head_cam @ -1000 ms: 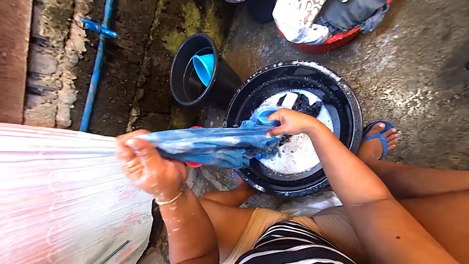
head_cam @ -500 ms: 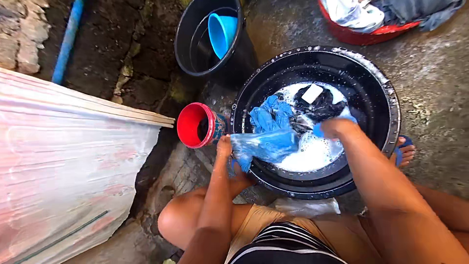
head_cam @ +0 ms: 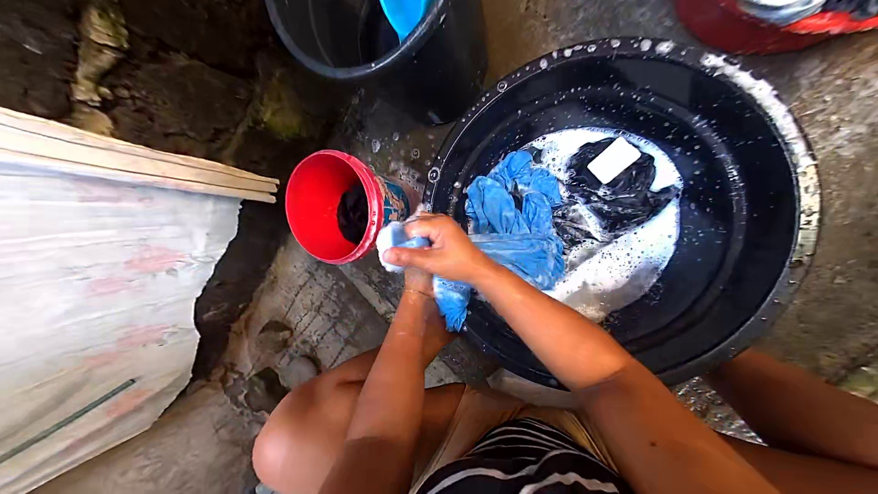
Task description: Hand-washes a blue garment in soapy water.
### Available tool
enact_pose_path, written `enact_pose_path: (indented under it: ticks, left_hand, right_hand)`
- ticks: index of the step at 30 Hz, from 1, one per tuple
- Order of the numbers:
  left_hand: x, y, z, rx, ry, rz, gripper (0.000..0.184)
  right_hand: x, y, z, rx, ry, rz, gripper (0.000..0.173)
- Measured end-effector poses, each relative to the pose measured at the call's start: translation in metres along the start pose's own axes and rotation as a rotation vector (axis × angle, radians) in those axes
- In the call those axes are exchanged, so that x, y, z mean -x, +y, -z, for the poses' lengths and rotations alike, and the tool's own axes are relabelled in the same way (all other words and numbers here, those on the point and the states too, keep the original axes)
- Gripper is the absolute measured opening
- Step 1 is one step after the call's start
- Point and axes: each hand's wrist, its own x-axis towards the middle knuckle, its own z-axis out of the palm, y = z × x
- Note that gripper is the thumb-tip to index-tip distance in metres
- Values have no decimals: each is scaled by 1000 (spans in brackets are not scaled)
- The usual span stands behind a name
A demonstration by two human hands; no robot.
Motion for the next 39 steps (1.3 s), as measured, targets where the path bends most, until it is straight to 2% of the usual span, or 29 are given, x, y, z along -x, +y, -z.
enact_pose_path:
  ticks: [1,2,4,6,7,9,10,11,13,15,16,18,19,20,21,23,25,27,29,31,32,34,36,39]
  left_hand:
    - [-3,0,0,62,-5,-6,28]
    - [-6,0,0,83,-7,-45,34]
    - [-12,3,1,29,-12,-77,61]
    - [-18,11,0,-11,-10,-84,69]
    - [-12,7,2,-17,-7,-71,65]
    - [-4,3,4,63,-10,-68,35]
    - [-7,3,1,117,7,-67,27]
    - [-8,0,1,121,34,-61,30]
    - [-9,2,3,15,64,-37,53]
    - [-18,12,-6,-70,160,-51,68]
    - [-17,13,-7,-88,174,-60,66]
    - [-6,8,-5,-80,124,-63,40]
    - [-6,7,-2,-65,90,-51,35]
    - [-6,7,0,-52,76,-44,34]
    - [-5,9,0,-57,94,-55,35]
    - [-8,9,-2,-87,137,-55,52]
    - [-18,18,-5,-121,149,-70,66]
    - [-14,23,-4,-299,199,-140,56]
    - [-15,41,-3,-624,298,-365,39]
    - [-9,57,-8,-834,304,-676,33]
    - [-7,65,-17,-924,212,-766,32]
    - [-6,74,-41,-1196,-54,-768,32]
    - [-16,71,-68,-1472,-262,-669,41]
    - [-26,56,-93,-1673,-313,-485,45]
  right_hand:
    - [2,22,2,72,25,-23,31]
    - [14,52,14,194,13,-142,30]
    - [40,103,53,380,-49,-449,35]
    - [30,99,65,439,-34,-520,44]
    - [23,80,51,408,14,-444,44]
    - [9,41,13,228,150,-252,35]
    - [6,40,6,165,176,-216,30]
    - [14,55,8,165,144,-249,27]
    - [43,101,39,310,16,-428,33]
    - [37,105,61,431,-55,-491,44]
    - [29,87,51,433,-36,-424,45]
    - [16,44,13,326,72,-175,38]
    - [10,36,0,265,90,-114,35]
    - [9,43,-2,250,84,-129,32]
    - [14,63,10,292,44,-238,32]
    - [27,108,59,387,-15,-566,42]
    - [21,115,98,280,132,-738,48]
    - [29,88,114,45,349,-785,45]
    - [37,63,134,-218,516,-701,34]
    - [57,38,157,-436,504,-609,23]
    - [66,28,167,-507,492,-578,22]
    - [80,12,179,-599,491,-524,27]
    - [85,-3,184,-671,488,-474,33]
    - [91,-24,181,-695,408,-415,40]
